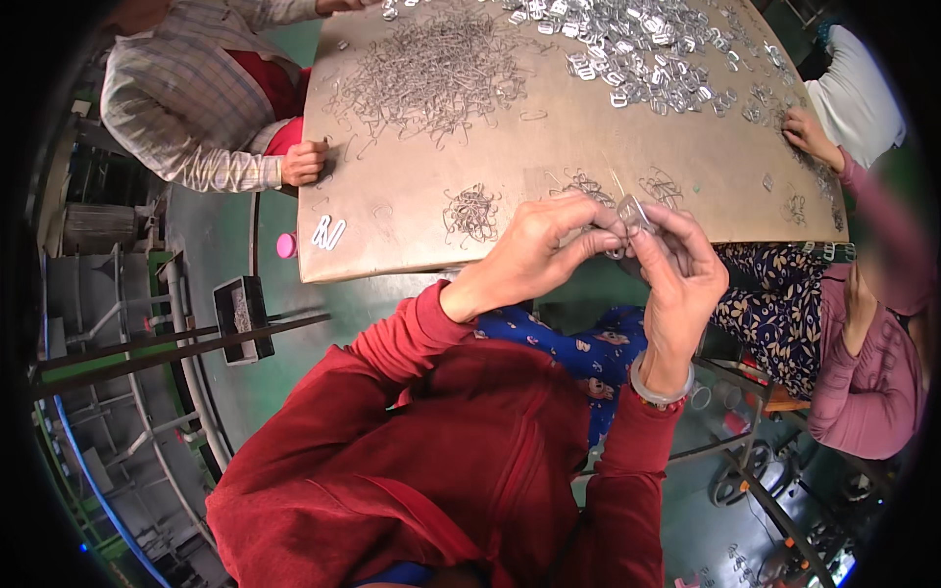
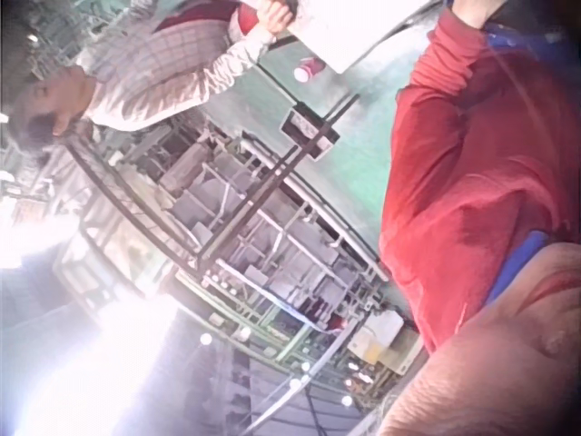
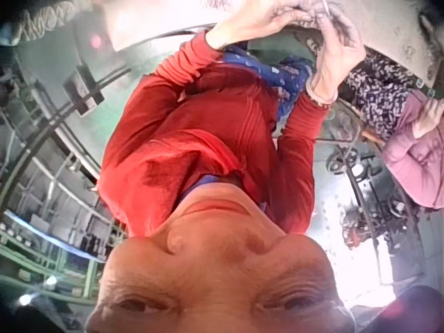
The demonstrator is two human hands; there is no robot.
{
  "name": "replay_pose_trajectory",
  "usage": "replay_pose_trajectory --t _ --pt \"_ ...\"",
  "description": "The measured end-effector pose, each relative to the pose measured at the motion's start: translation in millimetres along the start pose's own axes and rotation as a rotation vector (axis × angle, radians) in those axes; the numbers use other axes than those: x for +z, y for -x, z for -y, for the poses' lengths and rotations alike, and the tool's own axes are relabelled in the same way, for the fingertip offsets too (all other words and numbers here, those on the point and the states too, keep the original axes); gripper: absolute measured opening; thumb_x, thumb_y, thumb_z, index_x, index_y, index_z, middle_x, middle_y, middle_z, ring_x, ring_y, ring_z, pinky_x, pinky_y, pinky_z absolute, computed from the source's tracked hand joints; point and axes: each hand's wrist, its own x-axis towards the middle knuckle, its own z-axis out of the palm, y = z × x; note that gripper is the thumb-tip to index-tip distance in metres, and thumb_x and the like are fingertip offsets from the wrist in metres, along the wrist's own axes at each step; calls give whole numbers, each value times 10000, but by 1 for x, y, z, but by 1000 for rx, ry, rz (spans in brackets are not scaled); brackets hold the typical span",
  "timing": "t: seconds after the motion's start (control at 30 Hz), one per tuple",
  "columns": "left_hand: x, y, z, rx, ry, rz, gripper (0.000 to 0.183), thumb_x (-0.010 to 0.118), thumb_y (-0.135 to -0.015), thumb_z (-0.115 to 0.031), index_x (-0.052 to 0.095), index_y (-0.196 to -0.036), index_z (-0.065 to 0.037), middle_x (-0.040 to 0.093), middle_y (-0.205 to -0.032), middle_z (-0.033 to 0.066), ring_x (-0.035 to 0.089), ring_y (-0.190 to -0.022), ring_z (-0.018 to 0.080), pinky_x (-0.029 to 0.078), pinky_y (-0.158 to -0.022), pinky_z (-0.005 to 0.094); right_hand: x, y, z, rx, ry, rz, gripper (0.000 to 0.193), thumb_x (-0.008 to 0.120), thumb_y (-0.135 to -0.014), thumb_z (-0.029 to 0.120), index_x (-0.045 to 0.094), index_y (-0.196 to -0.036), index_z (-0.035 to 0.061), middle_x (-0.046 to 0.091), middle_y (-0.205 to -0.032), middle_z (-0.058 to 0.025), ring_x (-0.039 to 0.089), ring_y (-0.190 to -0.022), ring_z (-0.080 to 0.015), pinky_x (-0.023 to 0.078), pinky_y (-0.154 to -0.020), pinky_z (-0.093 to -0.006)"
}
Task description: The person picks up small metal hooks and wire components from a table, threading the hooks onto a long wire chain. They repeat this process with multiple hooks, hanging the completed sections onto a vertical metal rack.
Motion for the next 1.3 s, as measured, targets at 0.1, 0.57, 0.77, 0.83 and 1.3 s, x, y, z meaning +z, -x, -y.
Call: replay_pose_trajectory --t 0.1,0.57,0.77,0.83,1.3 --pt "2 1 -5 2 -46 10 83 635 -795 -32 613 -871 -4 621 -778 123 623 -731 279 485 -636 341 2 4 2 -110 -50 -2 206 639 -775 -77 632 -980 -49 599 -893 -57 540 -691 -67 416 -579 -178" --pt "-24 29 13 -199 6 76 92 601 -816 -49 587 -892 1 610 -789 138 599 -779 308 465 -687 368 19 -1 -23 106 -116 -93 211 626 -784 -80 622 -995 -89 628 -828 -133 583 -674 -146 467 -607 -233" --pt "-26 19 16 -171 -42 55 90 595 -812 -39 585 -894 -2 594 -783 137 572 -755 315 448 -687 374 28 6 -18 -32 -6 30 201 620 -769 -110 631 -967 -81 606 -853 -113 554 -657 -121 445 -603 -217" --pt "-25 19 15 -175 -37 24 84 594 -811 -38 583 -886 -2 596 -787 131 572 -753 313 449 -685 377 29 4 -18 -17 -12 1 202 619 -769 -113 630 -968 -82 606 -857 -114 554 -663 -122 448 -606 -219" --pt "-14 36 -2 -110 -73 41 70 597 -805 -55 581 -866 -25 599 -771 107 568 -773 306 434 -735 379 16 22 -25 90 -202 30 234 598 -783 -116 621 -1012 -72 613 -854 -136 554 -686 -146 460 -634 -246"
